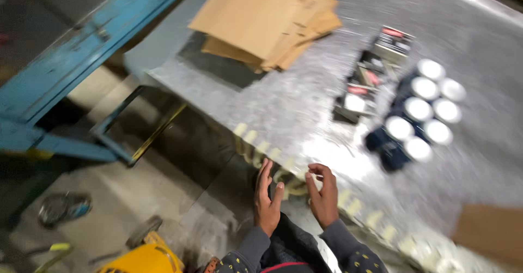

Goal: The person assembles cardboard boxes, places containers and smaller boxes inside, and seals the boxes using adhesive tape by hand.

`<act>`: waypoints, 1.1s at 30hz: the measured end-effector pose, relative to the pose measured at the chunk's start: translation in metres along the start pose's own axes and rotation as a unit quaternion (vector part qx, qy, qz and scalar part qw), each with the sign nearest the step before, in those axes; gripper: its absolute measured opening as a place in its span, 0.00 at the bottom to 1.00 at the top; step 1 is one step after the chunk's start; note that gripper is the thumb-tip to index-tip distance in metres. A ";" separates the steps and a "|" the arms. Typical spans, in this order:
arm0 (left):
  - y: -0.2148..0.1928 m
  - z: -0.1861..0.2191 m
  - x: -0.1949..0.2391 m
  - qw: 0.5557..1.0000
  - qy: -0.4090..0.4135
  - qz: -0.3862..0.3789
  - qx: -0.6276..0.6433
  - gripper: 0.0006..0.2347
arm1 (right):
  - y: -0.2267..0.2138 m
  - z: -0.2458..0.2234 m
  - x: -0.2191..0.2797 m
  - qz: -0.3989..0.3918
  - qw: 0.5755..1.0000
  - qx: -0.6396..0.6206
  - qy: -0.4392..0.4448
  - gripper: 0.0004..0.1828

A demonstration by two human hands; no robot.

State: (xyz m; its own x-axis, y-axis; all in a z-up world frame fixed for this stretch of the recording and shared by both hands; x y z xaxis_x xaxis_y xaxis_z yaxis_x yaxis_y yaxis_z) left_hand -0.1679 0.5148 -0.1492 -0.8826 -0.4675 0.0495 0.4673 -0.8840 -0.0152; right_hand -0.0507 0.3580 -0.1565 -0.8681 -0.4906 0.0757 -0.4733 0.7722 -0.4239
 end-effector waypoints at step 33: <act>0.536 0.198 0.045 0.850 0.248 -0.418 -0.204 0.20 | -0.593 0.101 0.227 0.226 0.955 0.092 0.170 0.18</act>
State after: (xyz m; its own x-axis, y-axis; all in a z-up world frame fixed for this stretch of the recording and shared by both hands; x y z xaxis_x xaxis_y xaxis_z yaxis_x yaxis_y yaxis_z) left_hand 0.0532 0.0222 0.0422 -0.8581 0.4679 -0.2117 -0.3006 -0.7919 -0.5315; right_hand 0.0481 -0.2515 0.0209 -0.9906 0.0596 0.1230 -0.0317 0.7751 -0.6310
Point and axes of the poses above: each hand's wrist, its own x-axis away from the middle knuckle, its own y-axis out of the palm, z = x × y, the point moved 4 cm from there along -x, towards the middle knuckle, and after that the axes turned 8 degrees about -z, right-handed, at the moved point
